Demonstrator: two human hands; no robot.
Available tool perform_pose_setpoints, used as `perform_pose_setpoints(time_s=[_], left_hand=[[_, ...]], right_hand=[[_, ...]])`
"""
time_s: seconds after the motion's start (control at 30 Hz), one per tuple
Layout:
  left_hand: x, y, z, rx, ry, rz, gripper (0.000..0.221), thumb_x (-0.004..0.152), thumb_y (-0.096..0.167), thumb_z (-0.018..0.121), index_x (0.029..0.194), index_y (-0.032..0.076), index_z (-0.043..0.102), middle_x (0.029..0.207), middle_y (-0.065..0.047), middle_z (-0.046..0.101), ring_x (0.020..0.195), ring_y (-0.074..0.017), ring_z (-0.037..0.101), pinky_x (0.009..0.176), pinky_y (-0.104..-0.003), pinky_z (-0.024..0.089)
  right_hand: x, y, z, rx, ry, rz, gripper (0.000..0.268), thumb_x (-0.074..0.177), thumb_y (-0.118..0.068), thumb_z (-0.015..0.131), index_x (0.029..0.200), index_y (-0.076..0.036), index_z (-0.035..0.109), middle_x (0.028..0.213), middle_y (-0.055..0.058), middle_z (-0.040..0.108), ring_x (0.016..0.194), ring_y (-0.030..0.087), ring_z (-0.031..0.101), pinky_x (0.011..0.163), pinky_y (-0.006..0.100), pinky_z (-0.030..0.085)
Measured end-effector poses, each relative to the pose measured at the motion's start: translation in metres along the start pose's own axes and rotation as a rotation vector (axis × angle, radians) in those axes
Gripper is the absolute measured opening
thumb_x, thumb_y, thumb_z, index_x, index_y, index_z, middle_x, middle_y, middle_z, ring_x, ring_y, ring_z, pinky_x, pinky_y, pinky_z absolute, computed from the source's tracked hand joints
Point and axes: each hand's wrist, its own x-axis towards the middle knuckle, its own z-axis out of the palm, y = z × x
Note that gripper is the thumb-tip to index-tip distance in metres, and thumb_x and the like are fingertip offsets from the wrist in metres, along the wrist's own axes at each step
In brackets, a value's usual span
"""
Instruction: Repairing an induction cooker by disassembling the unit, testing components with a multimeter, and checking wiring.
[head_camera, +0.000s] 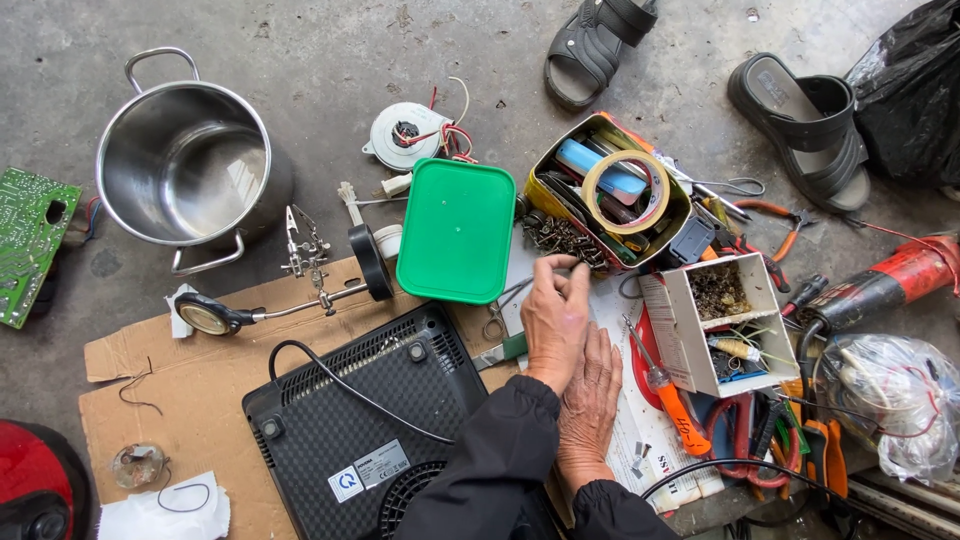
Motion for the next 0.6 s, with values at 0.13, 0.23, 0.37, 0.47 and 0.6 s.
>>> perform_pose_setpoints(time_s=[0.13, 0.23, 0.37, 0.47, 0.6], left_hand=[[-0.002, -0.002, 0.006, 0.016, 0.0, 0.082, 0.024, 0.102, 0.026, 0.075, 0.12, 0.011, 0.067, 0.065, 0.006, 0.045, 0.058, -0.0119, 0.045, 0.058, -0.032, 0.046], [0.0, -0.009, 0.006, 0.053, -0.002, 0.081, 0.027, 0.099, 0.025, 0.078, 0.12, 0.013, 0.067, 0.065, 0.006, 0.045, 0.059, -0.0125, 0.046, 0.06, -0.033, 0.047], [0.0, -0.015, 0.008, 0.054, 0.01, 0.086, 0.018, 0.101, 0.023, 0.076, 0.114, 0.014, 0.067, 0.067, 0.004, 0.05, 0.062, -0.0153, 0.052, 0.063, -0.036, 0.049], [-0.003, -0.017, 0.006, 0.066, 0.005, 0.109, 0.018, 0.102, 0.018, 0.071, 0.119, 0.014, 0.068, 0.069, 0.004, 0.052, 0.063, -0.0147, 0.053, 0.064, -0.035, 0.05], [-0.009, -0.008, 0.001, 0.044, 0.005, 0.14, 0.027, 0.099, 0.017, 0.077, 0.124, 0.014, 0.066, 0.067, 0.006, 0.046, 0.06, -0.013, 0.048, 0.061, -0.033, 0.047]], right_hand=[[-0.002, 0.002, 0.003, 0.023, 0.015, -0.009, 0.091, 0.096, -0.043, 0.069, 0.171, -0.004, 0.036, 0.182, 0.016, 0.029, 0.172, 0.033, 0.021, 0.145, 0.05, 0.012], [0.0, 0.003, 0.003, -0.016, 0.0, -0.015, 0.091, 0.098, -0.043, 0.066, 0.172, -0.003, 0.032, 0.183, 0.016, 0.027, 0.172, 0.032, 0.02, 0.145, 0.05, 0.011], [0.001, 0.001, -0.001, 0.008, 0.006, -0.014, 0.092, 0.097, -0.044, 0.067, 0.173, -0.005, 0.032, 0.183, 0.014, 0.027, 0.172, 0.032, 0.02, 0.144, 0.051, 0.012], [0.002, -0.002, -0.005, -0.006, 0.004, -0.018, 0.094, 0.097, -0.044, 0.068, 0.172, -0.001, 0.031, 0.182, 0.016, 0.028, 0.172, 0.031, 0.021, 0.145, 0.049, 0.011], [-0.001, 0.004, 0.003, 0.012, 0.002, -0.015, 0.095, 0.094, -0.039, 0.071, 0.172, -0.003, 0.032, 0.183, 0.015, 0.028, 0.172, 0.032, 0.02, 0.145, 0.05, 0.01]])
